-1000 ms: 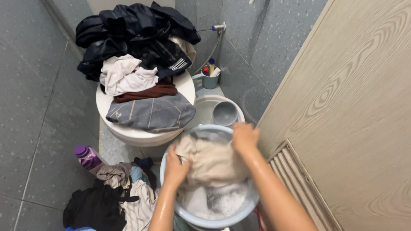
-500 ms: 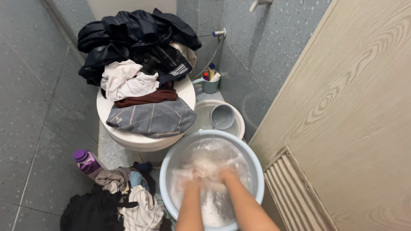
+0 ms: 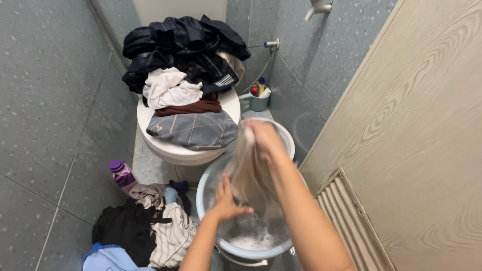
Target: The person washes clothes in a bucket by hand, using a brush on a shirt and rinsing items with water from a small container.
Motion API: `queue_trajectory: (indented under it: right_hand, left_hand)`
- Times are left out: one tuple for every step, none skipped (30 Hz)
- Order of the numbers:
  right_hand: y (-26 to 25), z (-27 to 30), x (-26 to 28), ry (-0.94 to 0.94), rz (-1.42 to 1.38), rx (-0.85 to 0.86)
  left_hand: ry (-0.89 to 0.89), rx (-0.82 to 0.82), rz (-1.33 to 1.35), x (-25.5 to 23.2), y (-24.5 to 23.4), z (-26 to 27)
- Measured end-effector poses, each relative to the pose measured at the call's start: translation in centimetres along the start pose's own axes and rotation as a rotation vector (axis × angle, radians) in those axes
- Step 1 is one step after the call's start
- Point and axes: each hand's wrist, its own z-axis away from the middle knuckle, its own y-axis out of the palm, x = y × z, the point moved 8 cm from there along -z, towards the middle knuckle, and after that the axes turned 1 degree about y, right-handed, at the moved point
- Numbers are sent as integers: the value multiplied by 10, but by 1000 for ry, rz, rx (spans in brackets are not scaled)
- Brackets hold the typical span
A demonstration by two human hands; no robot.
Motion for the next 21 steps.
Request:
queue_trajectory:
  right_hand:
    - [25, 25, 57, -105, -82, 87]
    - [47, 56, 108, -210, -165, 174]
    - [63, 87, 146, -220, -277, 247]
    - [75, 119, 181, -229, -389, 320]
    - [76, 146, 209, -237, -454, 331]
    - [74, 170, 232, -245, -518, 342]
    - [64, 196, 254, -386, -568, 394]
    - [45, 220, 269, -527, -616, 446]
    - [16, 230, 273, -561, -631, 347]
    - [-19, 236, 272, -596, -646, 249]
    - [-49, 238, 268, -663, -587, 200]
    - [-76, 235, 258, -729, -528, 149]
    - [-106, 213, 222, -569, -589, -102]
    - [-127, 194, 177, -404, -644, -351]
    - [-130, 182, 137, -277, -472, -507]
    - [-115, 171, 99, -135, -337, -438]
    - [-93, 172, 43, 310, -436, -284]
    - [-73, 175, 11, 457, -599, -291]
    - [-35, 172, -2, 487, -675, -58]
    - [1, 168, -7, 508, -743, 179]
    - [14, 160, -13, 514, -744, 179]
  left_hand:
    - [-74, 56, -49, 7, 7, 11]
    - [-75, 56, -52, 6, 13, 11]
    - [60, -99, 226, -8, 11, 3]
    - [192, -256, 508, -17, 4, -4]
    - [113, -279, 356, -19, 5, -26]
    - [34, -300, 203, -21, 1, -47]
    - [39, -296, 203, -28, -4, -59]
    - [191, -434, 363, -45, -29, -70]
    - [344, -571, 519, -63, -62, -78]
    - [499, -705, 677, -78, -93, -79]
    - [504, -700, 679, -92, -111, -85]
    - [453, -718, 679, -100, -131, -90]
    - [405, -739, 678, -108, -152, -95]
    - [356, -758, 677, -115, -169, -99]
    - [303, -778, 674, -120, -179, -99]
    - [306, -778, 675, -129, -182, -99]
    - [212, -681, 1184, -123, -173, -110]
    - [100, -541, 1683, -124, -155, -120]
    - [113, -544, 1681, -128, -154, -117]
    - [316, -531, 1424, -142, -158, -104]
    - [483, -507, 1158, -156, -154, -87]
